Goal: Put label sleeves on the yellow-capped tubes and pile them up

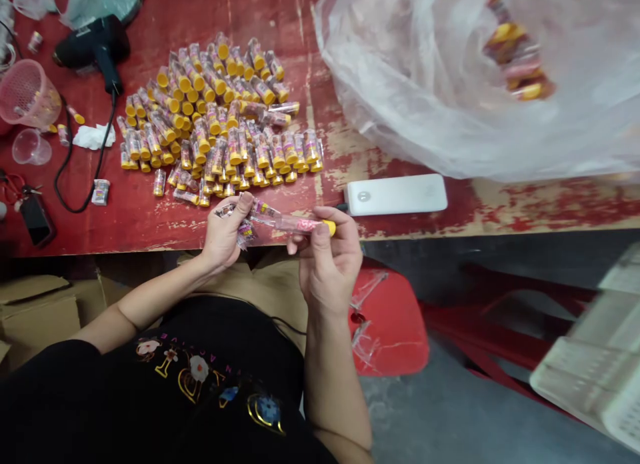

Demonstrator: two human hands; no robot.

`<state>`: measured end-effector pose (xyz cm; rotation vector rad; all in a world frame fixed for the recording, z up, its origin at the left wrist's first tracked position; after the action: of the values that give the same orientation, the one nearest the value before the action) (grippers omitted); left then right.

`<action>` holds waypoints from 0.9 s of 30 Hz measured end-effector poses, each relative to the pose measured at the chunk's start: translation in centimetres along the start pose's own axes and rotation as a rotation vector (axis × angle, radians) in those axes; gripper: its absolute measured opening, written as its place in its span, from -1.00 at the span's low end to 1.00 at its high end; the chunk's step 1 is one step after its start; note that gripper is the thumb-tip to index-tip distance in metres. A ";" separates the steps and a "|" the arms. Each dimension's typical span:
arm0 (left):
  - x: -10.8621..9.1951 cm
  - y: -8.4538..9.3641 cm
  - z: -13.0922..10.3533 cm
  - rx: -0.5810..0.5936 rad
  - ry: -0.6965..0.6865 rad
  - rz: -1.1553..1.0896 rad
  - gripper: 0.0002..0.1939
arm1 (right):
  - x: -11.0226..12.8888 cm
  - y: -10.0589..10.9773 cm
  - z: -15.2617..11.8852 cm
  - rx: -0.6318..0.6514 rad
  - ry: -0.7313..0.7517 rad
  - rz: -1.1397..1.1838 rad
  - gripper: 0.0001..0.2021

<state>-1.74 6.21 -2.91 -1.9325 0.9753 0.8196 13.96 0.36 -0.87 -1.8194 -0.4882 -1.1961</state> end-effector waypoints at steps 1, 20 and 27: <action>0.0 0.1 0.0 0.000 -0.003 0.012 -0.61 | 0.0 0.1 0.0 -0.001 -0.005 0.016 -0.69; 0.8 -0.7 0.3 0.128 0.030 0.122 -0.57 | 1.2 0.9 -0.2 0.004 0.146 -0.166 -0.67; 1.4 -0.8 0.4 0.152 0.118 0.128 -0.58 | 1.0 2.4 -1.3 -0.083 0.236 -0.351 -0.77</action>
<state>-0.42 6.37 -3.93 -1.8182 1.2078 0.6871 15.41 -2.10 -0.89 -1.6742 -0.6469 -1.6693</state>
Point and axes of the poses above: each hand's wrist, its own z-axis towards the middle knuckle, its own y-axis out of the back of the hand, x = y × z, the point moved 7 cm from there along z, towards the middle knuckle, and after that the axes turned 7 degrees about -x, right-handed, at the moved point
